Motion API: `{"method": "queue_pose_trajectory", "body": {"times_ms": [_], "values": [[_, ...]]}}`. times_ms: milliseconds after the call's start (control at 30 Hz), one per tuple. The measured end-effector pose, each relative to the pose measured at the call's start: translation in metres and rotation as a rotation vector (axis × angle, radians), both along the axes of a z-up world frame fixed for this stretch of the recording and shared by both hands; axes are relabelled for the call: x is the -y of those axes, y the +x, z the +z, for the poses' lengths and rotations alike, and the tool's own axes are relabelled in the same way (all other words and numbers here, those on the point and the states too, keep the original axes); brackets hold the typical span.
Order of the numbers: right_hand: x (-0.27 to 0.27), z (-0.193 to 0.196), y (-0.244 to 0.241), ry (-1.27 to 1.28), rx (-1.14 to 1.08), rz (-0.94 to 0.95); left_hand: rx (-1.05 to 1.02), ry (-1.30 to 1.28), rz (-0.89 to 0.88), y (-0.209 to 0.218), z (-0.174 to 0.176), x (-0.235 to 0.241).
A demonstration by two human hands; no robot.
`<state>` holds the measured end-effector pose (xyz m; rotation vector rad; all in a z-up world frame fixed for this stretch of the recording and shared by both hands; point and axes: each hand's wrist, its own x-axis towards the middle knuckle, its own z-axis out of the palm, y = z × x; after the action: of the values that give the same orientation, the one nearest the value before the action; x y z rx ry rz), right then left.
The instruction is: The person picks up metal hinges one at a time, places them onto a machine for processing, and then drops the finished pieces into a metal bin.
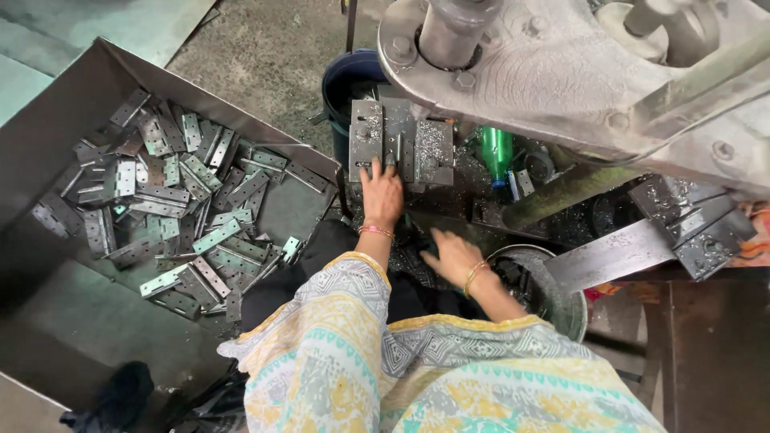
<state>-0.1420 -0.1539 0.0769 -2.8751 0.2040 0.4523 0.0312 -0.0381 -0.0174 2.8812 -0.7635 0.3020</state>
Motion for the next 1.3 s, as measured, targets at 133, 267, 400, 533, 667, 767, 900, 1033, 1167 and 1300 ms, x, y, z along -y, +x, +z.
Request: {"method": "queue_pose_trajectory", "body": {"times_ms": [133, 267, 400, 533, 667, 767, 900, 1033, 1167, 1300], "values": [[-0.002, -0.029, -0.01, 0.097, -0.055, -0.096, -0.059, -0.01, 0.008, -0.006, 0.02, -0.001], [0.011, -0.133, -0.035, 0.122, -0.013, -0.108, -0.051, 0.02, 0.021, -0.005, 0.021, 0.0], [0.02, -0.185, -0.048, 0.355, 0.237, -0.106, -0.036, 0.0, 0.03, -0.003, 0.009, 0.001], [0.024, -0.155, -0.03, 0.318, 0.171, -0.108, -0.009, 0.02, 0.025, 0.004, 0.009, 0.006], [0.019, -0.095, -0.015, 0.207, -0.006, -0.095, -0.043, -0.016, 0.051, 0.012, 0.002, 0.014], [0.008, -0.085, -0.015, 0.162, -0.052, -0.11, -0.048, -0.016, 0.056, 0.02, 0.01, 0.017], [0.035, -0.23, -0.058, 0.258, 0.492, 0.013, 0.032, -0.089, 0.08, 0.027, -0.003, 0.018], [0.024, -0.203, -0.054, 0.311, 0.27, -0.135, -0.043, -0.093, 0.068, 0.019, 0.002, 0.016], [0.027, -0.127, -0.022, 0.284, 0.137, -0.075, -0.054, -0.023, 0.086, 0.03, 0.014, 0.021], [0.026, -0.088, -0.009, 0.261, 0.032, -0.029, -0.036, -0.055, 0.098, 0.04, 0.002, 0.028]]}}
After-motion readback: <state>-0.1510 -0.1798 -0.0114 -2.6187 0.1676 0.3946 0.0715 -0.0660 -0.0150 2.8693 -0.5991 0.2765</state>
